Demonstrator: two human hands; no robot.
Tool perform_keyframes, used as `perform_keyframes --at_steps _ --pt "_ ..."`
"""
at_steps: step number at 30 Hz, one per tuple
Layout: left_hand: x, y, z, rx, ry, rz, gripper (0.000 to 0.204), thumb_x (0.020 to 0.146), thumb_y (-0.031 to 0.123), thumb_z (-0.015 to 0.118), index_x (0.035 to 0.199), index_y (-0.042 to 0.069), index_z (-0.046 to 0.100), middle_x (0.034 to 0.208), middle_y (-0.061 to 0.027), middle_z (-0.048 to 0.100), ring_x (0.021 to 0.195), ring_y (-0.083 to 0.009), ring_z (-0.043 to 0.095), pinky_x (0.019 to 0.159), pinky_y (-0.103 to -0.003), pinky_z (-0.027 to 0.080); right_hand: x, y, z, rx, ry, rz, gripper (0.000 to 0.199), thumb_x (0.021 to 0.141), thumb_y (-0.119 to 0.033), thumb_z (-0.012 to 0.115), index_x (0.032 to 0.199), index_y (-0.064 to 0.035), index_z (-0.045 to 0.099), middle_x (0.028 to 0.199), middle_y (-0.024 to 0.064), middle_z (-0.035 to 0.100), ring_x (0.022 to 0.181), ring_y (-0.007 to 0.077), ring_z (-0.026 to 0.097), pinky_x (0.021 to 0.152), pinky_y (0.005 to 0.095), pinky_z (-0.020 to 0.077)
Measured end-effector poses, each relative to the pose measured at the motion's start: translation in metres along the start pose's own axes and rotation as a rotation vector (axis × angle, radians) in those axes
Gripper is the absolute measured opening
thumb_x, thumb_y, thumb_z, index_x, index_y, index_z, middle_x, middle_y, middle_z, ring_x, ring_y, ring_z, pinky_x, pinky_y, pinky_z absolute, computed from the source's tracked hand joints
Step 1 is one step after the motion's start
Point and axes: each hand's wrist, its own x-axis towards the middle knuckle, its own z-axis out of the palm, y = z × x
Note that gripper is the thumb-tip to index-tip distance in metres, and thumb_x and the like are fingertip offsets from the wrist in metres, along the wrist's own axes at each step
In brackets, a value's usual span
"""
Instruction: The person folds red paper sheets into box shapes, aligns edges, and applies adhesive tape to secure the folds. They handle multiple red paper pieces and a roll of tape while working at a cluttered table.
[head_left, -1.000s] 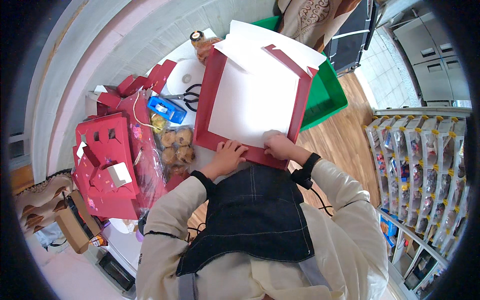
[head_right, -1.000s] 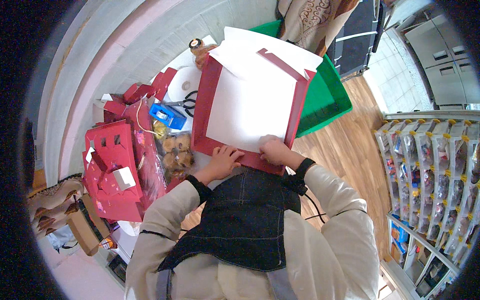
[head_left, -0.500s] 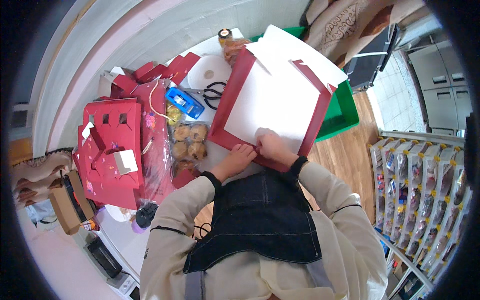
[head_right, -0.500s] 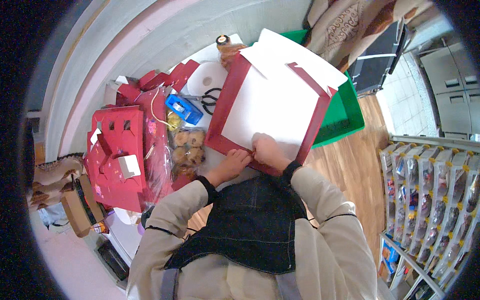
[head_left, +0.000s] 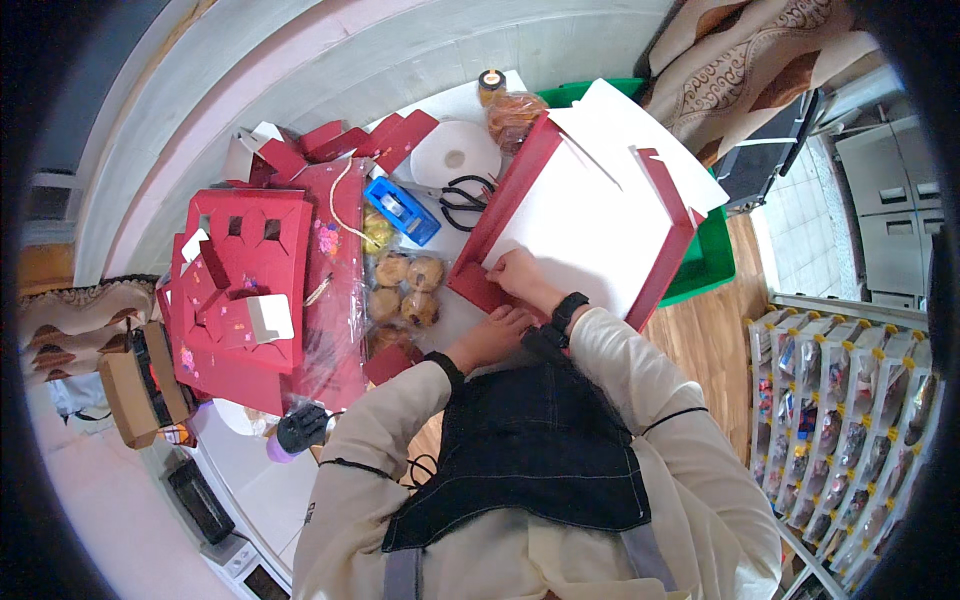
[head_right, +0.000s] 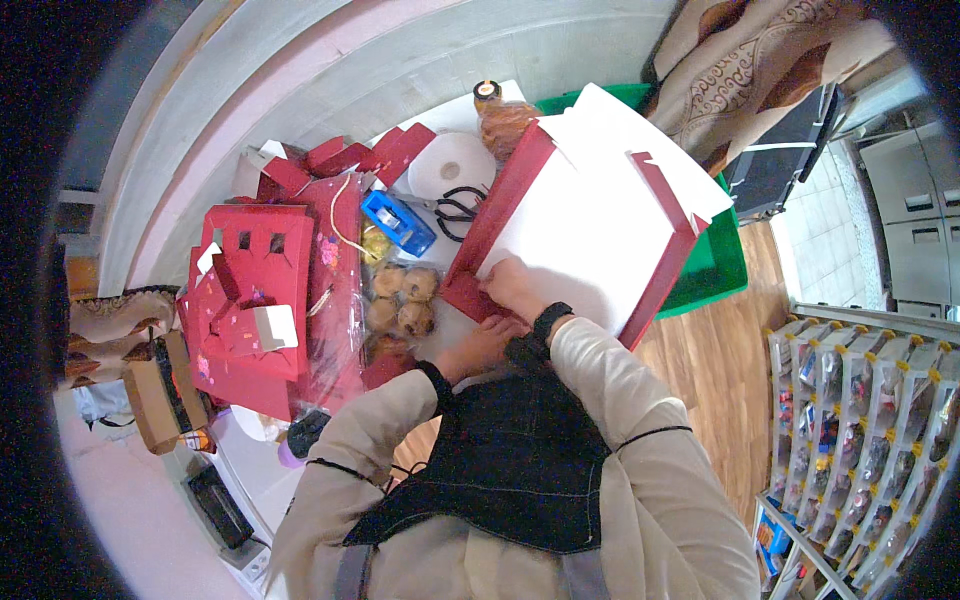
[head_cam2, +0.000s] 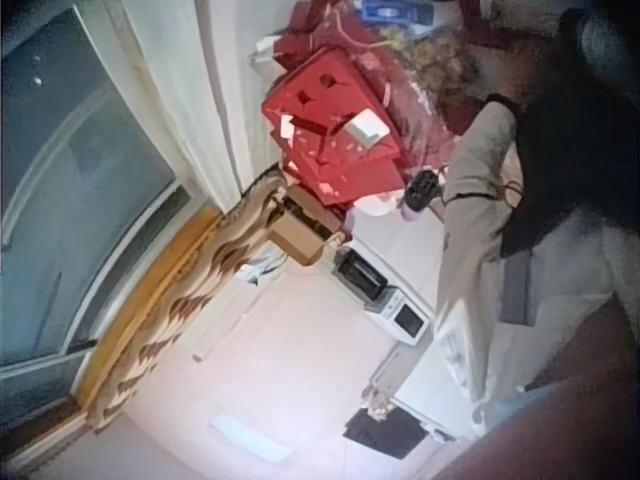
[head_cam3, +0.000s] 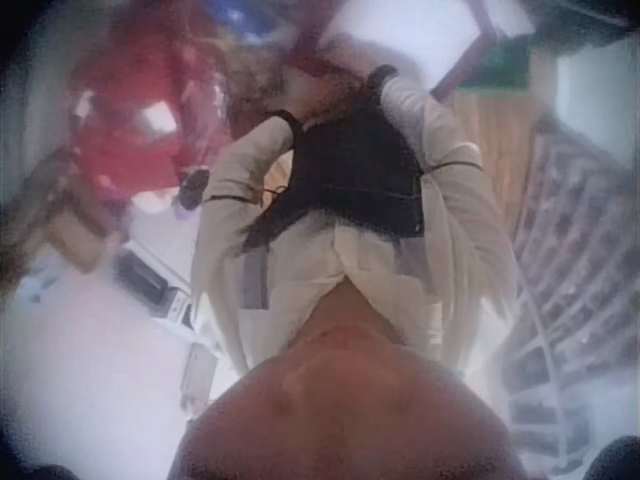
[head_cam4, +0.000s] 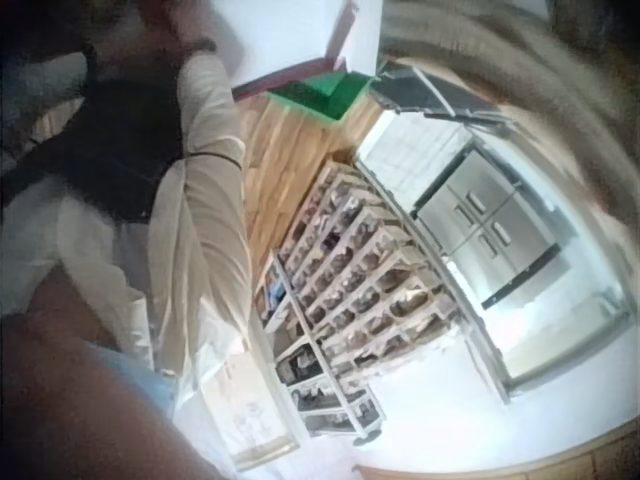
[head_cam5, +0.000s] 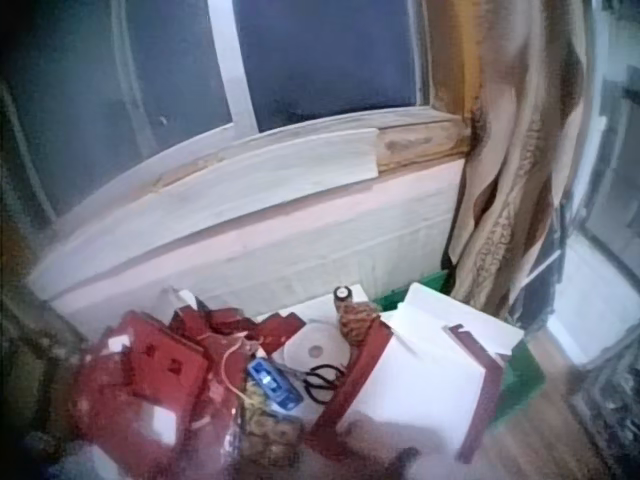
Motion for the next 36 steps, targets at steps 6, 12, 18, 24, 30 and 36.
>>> perform_keyframes --at_steps 6,12,18,24,30,36 --pt "0.002 -0.006 0.008 0.020 -0.091 0.024 0.037 0.090 0.020 0.048 0.124 0.009 0.057 0.123 -0.0117 0.056 0.120 -0.0286 0.049 0.104 -0.042 0.035 -0.006 -0.006 0.009 -0.380 0.133 -0.324 0.028 0.080 -0.033 0.069 0.087 -0.0059 0.071 0.085 0.0183 0.069 0.078 0.0346 0.066 0.075 0.0442 0.0521" --pt "0.002 -0.005 0.008 0.016 -0.087 0.001 0.035 0.087 0.017 0.049 0.119 0.008 0.060 0.124 -0.0116 0.058 0.122 -0.0280 0.049 0.108 -0.042 0.032 -0.013 -0.023 -0.001 -0.185 0.030 -0.203 0.026 0.078 -0.030 0.067 0.086 -0.0059 0.071 0.085 0.0165 0.069 0.083 0.0346 0.066 0.078 0.0449 0.0514" --pt "0.001 -0.006 -0.004 -0.344 -0.020 -0.178 0.040 0.081 0.013 0.054 0.120 0.003 0.056 0.126 -0.0155 0.056 0.123 -0.0327 0.047 0.110 -0.041 0.030 0.000 -0.031 0.000 -0.076 0.022 -0.149 0.022 0.079 -0.025 0.063 0.087 -0.0064 0.072 0.087 0.0179 0.069 0.082 0.0365 0.066 0.076 0.0450 0.0519" --pt "0.013 -0.011 -0.006 -0.180 -0.167 -0.117 0.040 0.080 0.016 0.056 0.119 0.006 0.056 0.125 -0.0150 0.055 0.122 -0.0321 0.047 0.107 -0.043 0.031 0.006 -0.021 0.001 -0.209 -0.083 -0.361 0.026 0.083 -0.027 0.060 0.090 -0.0048 0.071 0.091 0.0191 0.068 0.084 0.0369 0.065 0.078 0.0442 0.0515" --pt "0.011 -0.012 0.000 0.011 -0.158 0.043 0.026 0.083 0.019 0.057 0.107 0.010 0.058 0.114 -0.0098 0.057 0.113 -0.0270 0.051 0.097 -0.043 0.036 -0.058 0.057 -0.048 -0.280 0.012 -0.298 0.023 0.085 -0.019 0.054 0.089 0.0003 0.066 0.089 0.0223 0.065 0.087 0.0394 0.063 0.079 0.0447 0.0498" --pt "0.020 -0.008 -0.017 0.024 -0.142 0.070 0.022 0.083 0.020 0.058 0.104 0.011 0.054 0.104 -0.0074 0.055 0.104 -0.0257 0.052 0.089 -0.039 0.038 -0.168 0.106 -0.072 -0.426 -0.144 -0.020 0.015 0.075 -0.008 0.056 0.078 0.0037 0.064 0.091 0.0247 0.064 0.087 0.0409 0.064 0.077 0.0474 0.0523"
